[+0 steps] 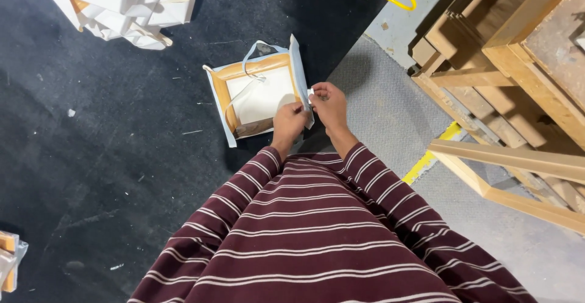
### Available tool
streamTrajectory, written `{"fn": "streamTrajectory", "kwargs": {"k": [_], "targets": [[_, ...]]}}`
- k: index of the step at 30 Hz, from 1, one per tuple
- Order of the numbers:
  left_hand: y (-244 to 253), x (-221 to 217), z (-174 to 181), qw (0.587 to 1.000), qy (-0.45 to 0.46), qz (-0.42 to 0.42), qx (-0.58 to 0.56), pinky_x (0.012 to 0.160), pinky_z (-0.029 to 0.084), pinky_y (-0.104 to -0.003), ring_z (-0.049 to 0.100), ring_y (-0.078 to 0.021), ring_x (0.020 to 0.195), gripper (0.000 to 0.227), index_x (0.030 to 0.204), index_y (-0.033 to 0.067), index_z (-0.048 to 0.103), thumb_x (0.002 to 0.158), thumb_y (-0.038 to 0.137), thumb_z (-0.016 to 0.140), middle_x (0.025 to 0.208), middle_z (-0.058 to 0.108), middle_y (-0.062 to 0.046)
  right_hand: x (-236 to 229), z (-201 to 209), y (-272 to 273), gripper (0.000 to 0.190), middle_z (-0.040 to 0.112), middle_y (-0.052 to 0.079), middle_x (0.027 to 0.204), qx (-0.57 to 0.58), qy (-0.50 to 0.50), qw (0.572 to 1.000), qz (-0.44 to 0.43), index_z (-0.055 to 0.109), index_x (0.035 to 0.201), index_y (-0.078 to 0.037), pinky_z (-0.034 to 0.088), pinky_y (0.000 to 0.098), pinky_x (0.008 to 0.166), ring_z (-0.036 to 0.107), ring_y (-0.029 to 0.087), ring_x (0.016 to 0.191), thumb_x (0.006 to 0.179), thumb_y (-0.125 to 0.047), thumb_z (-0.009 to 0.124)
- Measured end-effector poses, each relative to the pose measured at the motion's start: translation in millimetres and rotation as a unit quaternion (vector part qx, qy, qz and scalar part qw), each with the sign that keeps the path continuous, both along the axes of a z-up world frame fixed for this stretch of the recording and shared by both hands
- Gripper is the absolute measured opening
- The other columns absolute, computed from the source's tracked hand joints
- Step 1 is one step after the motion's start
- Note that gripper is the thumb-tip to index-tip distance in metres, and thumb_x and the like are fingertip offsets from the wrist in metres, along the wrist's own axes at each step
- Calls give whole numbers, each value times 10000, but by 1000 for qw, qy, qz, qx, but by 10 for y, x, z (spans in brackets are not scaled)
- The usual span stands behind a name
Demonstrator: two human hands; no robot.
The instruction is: Assembling art frames by stapling canvas to wooden supports and applying finishing tape to the back.
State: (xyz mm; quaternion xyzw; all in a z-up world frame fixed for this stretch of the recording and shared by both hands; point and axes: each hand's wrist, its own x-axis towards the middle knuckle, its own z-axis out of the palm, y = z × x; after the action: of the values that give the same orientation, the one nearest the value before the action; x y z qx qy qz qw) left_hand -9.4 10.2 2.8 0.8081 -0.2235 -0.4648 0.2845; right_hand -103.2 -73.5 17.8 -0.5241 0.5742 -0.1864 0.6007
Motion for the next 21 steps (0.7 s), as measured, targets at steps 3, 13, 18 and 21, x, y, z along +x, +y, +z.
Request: {"fn": "streamTrajectory", "kwargs": {"k": [3,13,18,21], "targets": [[-141,71,192,998,-55,-2,19,791,544,-410,722,-318,802,254,753,127,700,908,323,654,700,698,-57,-26,-72,-11,211,738,91,899,-13,30,999,9,721,1067,-93,609,300,661,711,165,765,857,-102,704],[-128,75,-418,978,2,114,-176,746,449,-368,519,-200,746,202,741,80,600,929,152,607,678,490,-41,105,-5,33,181,751,80,871,-118,99,987,44,728,1053,-150,596,424,778,744,299,873,885,-124,667],[-126,92,-460,963,57,150,-214,661,411,-279,460,-116,660,211,727,123,606,938,121,609,645,451,36,161,48,60,163,743,123,885,-170,130,975,67,732,1056,-112,600,443,770,727,350,900,908,-113,663],[-149,124,-406,955,105,167,-222,640,381,-258,439,-99,642,218,728,123,615,945,111,598,647,440,50,188,81,31,188,725,135,886,-204,132,966,87,746,1083,-93,599,419,769,717,348,902,919,-74,658]]}}
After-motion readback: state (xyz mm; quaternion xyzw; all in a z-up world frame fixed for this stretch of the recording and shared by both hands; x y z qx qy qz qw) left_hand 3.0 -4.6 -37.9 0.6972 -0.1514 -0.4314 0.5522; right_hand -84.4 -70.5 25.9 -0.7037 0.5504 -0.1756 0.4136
